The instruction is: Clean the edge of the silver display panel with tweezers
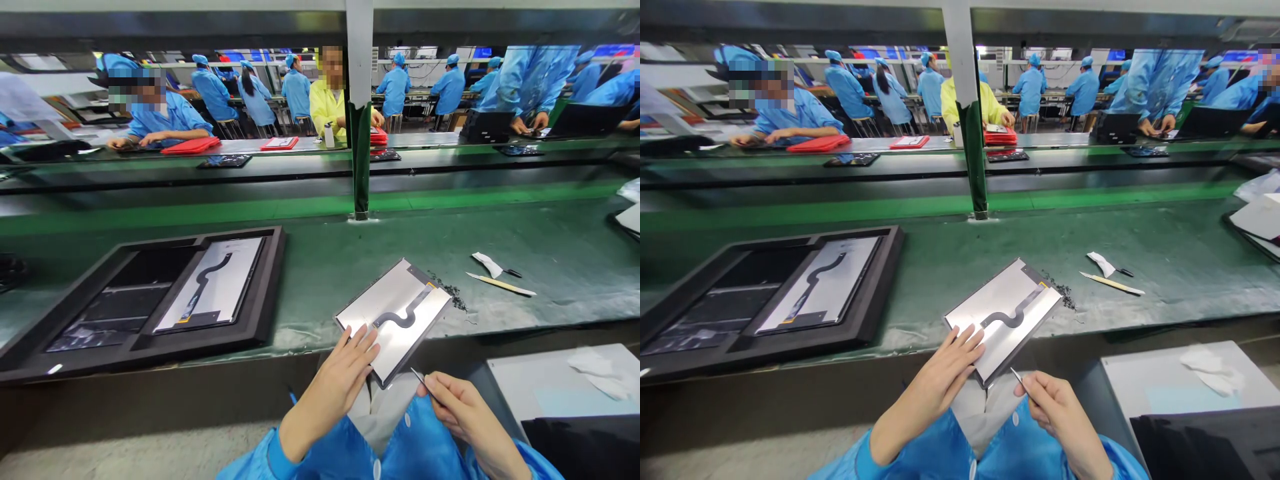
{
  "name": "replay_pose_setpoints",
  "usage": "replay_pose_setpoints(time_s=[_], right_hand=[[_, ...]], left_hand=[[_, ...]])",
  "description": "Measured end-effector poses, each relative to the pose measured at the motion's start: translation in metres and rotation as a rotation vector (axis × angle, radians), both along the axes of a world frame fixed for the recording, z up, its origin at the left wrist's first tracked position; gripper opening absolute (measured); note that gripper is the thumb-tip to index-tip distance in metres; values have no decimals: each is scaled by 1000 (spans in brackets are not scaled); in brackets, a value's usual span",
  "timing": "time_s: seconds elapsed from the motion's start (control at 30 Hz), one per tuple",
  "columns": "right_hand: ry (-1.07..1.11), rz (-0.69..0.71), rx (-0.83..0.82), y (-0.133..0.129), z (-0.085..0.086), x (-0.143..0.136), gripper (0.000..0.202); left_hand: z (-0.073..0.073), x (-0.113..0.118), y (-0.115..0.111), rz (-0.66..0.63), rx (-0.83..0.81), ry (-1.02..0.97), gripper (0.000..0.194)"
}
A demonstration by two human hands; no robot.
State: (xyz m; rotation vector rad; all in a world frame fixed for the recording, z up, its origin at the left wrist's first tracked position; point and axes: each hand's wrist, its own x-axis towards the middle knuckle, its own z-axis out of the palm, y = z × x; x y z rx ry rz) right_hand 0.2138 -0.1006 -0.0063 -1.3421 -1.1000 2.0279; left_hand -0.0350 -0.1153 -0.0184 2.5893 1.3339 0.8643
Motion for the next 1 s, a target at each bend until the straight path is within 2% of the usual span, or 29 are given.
replay_pose_setpoints(time_s=[0.17, 0.47, 0.7, 0.87, 1.0], right_hand=[[-31, -26, 38, 2, 7, 3, 60], [-61, -25, 84, 5, 2, 13, 62], [-76, -47, 106, 4, 6, 17, 62], [-39, 5, 145, -3, 20, 6, 59], [43, 97, 172, -7, 30, -13, 54]], left_hand=[[2, 1, -1, 14, 1, 3, 40], [-1, 1, 0, 6, 13, -1, 40], [1, 0, 0, 15, 15, 0, 40], [4, 2, -2, 23, -67, -96, 34], [9, 9, -6, 0, -148, -178, 19]])
